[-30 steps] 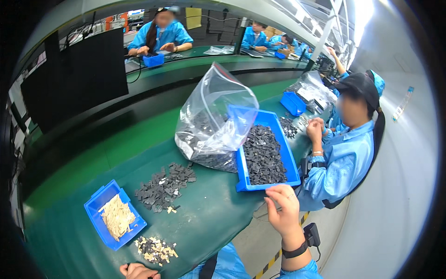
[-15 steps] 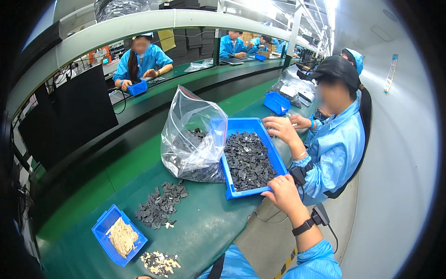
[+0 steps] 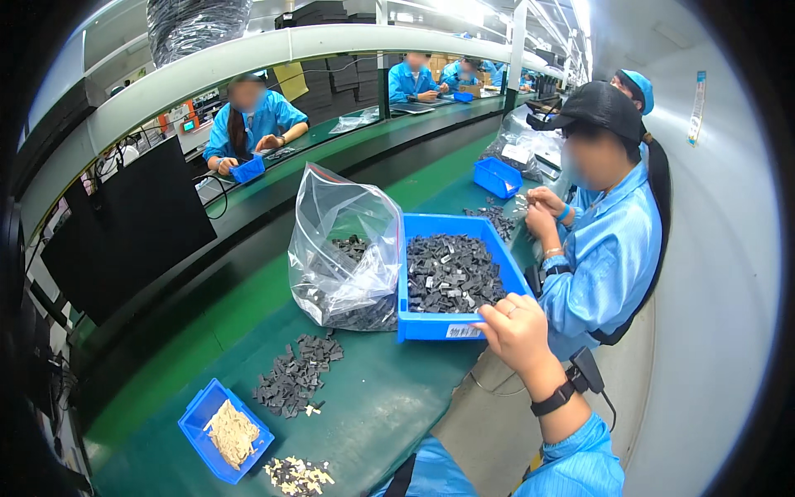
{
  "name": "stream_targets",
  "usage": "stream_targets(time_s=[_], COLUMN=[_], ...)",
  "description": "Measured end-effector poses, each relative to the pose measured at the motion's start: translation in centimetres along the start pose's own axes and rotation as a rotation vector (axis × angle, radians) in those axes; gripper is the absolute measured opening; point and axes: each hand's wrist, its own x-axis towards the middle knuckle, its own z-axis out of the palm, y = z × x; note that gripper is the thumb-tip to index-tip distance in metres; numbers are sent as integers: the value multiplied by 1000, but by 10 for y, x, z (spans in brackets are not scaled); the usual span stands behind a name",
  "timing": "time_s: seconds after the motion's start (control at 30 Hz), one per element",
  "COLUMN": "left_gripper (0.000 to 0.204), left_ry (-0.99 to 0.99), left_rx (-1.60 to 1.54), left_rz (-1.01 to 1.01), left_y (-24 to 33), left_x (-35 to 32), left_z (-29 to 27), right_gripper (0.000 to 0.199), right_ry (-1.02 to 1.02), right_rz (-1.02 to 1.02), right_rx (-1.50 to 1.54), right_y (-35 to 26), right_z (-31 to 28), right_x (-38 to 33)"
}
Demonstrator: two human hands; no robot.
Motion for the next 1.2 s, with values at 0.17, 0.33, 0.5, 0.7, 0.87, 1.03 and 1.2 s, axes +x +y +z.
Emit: stream_targets(time_s=[0.17, 0.33, 0.5, 0.7, 0.87, 1.03, 1.2], left_gripper=[8, 10, 16, 29, 83, 110, 110], left_ry=[9, 39, -102, -206, -312, -269, -477], left_rx=[3, -16, 213, 263, 380, 556, 422], left_rz=[9, 83, 324, 537, 494, 527, 673], left_y=[-1, 0, 15, 61, 71, 83, 62], left_x=[1, 8, 63, 169, 269, 334, 382], left_z=[0, -15, -59, -49, 0, 46, 77], right_gripper=[21, 24, 25, 24, 22, 24, 25], right_ry=[-30, -35, -40, -49, -22, 35, -13], right_rz=[21, 42, 118, 105, 99, 178, 142], right_rx=[32, 36, 16, 43, 69, 103, 116], right_y=[-7, -22, -14, -11, -2, 4, -3], right_z=[10, 0, -20, -26, -25, -40, -38], right_x=[-8, -17, -42, -57, -53, -50, -41])
